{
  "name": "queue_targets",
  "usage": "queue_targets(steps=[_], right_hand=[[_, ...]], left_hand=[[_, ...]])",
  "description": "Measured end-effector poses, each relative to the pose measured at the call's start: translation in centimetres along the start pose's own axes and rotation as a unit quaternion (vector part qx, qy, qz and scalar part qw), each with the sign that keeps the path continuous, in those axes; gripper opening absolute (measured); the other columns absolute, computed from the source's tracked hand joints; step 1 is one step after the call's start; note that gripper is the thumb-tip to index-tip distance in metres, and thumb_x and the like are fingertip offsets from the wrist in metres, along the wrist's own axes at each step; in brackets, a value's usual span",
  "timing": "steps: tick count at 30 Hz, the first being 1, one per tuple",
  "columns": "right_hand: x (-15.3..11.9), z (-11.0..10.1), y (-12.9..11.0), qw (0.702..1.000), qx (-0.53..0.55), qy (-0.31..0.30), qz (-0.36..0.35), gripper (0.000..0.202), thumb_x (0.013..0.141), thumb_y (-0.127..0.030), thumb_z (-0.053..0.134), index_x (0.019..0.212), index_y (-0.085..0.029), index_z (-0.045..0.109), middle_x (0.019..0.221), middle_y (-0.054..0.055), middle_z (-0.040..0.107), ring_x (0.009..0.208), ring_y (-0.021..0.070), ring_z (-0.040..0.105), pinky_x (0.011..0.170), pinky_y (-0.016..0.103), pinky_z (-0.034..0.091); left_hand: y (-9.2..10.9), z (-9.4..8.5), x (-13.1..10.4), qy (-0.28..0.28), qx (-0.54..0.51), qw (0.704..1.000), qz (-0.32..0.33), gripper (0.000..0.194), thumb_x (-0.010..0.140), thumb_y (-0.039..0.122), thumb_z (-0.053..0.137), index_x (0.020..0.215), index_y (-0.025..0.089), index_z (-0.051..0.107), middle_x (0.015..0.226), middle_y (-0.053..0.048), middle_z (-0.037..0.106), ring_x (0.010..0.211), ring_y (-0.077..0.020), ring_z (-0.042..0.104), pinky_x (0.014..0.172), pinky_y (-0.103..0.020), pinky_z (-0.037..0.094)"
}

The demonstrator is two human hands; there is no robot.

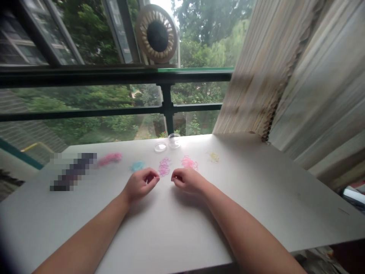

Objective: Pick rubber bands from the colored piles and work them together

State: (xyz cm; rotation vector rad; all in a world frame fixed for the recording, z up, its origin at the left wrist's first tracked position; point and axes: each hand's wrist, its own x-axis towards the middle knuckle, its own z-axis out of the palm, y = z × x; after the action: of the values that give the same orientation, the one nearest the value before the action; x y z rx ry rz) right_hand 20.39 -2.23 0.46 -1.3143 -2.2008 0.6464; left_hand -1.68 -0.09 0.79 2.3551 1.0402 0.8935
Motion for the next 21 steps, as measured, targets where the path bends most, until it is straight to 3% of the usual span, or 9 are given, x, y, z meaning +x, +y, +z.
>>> queue_targets(steps=[2, 8, 15, 18, 21], right_hand=[[0.0, 0.4, -0.8, 0.997, -0.006, -0.075, 0.005, 0.012, 0.075, -0.020, 0.049, 0.068, -0.016, 0.058, 0.058, -0.002, 0.054, 0.052, 0.0085, 0.042, 0.051, 0.020, 0.030], [0.0, -0.6, 0.0, 0.989, 0.006, -0.144, 0.035, 0.031, 0.077, -0.027, 0.045, 0.051, -0.017, 0.031, 0.049, -0.007, 0.024, 0.047, 0.0065, 0.025, 0.045, 0.022, 0.020], [-0.3, -0.4, 0.1, 0.983, -0.019, -0.180, 0.043, 0.024, 0.066, -0.018, 0.043, 0.049, -0.018, 0.027, 0.048, -0.006, 0.021, 0.046, 0.0066, 0.022, 0.045, 0.024, 0.017], [-0.3, -0.3, 0.3, 0.983, -0.004, -0.179, 0.043, 0.024, 0.065, -0.018, 0.043, 0.049, -0.019, 0.025, 0.048, -0.006, 0.020, 0.046, 0.0069, 0.022, 0.045, 0.025, 0.016], [-0.2, -0.3, 0.5, 0.983, 0.007, -0.178, 0.039, 0.025, 0.065, -0.018, 0.043, 0.050, -0.019, 0.023, 0.049, -0.006, 0.019, 0.046, 0.0071, 0.020, 0.044, 0.025, 0.015]], left_hand=[[0.0, 0.2, -0.1, -0.008, -0.002, 1.000, -0.006, 0.019, 0.080, 0.030, 0.051, 0.071, 0.016, 0.061, 0.053, 0.002, 0.053, 0.050, -0.0089, 0.045, 0.052, -0.022, 0.036], [0.0, 0.8, -0.3, -0.047, 0.015, 0.999, 0.013, 0.034, 0.078, 0.032, 0.053, 0.049, 0.016, 0.046, 0.045, 0.003, 0.044, 0.045, -0.0069, 0.037, 0.048, -0.022, 0.029], [0.5, 1.2, -0.9, -0.088, 0.064, 0.993, 0.054, 0.037, 0.076, 0.034, 0.054, 0.045, 0.017, 0.043, 0.041, 0.003, 0.041, 0.041, -0.0075, 0.034, 0.045, -0.023, 0.027], [-1.1, -0.3, -1.4, -0.038, 0.081, 0.996, -0.004, 0.033, 0.076, 0.035, 0.054, 0.049, 0.017, 0.049, 0.046, 0.001, 0.049, 0.045, -0.0087, 0.041, 0.047, -0.022, 0.032], [-4.3, -3.6, -2.2, 0.098, 0.129, 0.973, -0.165, 0.024, 0.077, 0.037, 0.053, 0.063, 0.018, 0.058, 0.060, 0.000, 0.061, 0.056, -0.0113, 0.052, 0.057, -0.022, 0.041]])
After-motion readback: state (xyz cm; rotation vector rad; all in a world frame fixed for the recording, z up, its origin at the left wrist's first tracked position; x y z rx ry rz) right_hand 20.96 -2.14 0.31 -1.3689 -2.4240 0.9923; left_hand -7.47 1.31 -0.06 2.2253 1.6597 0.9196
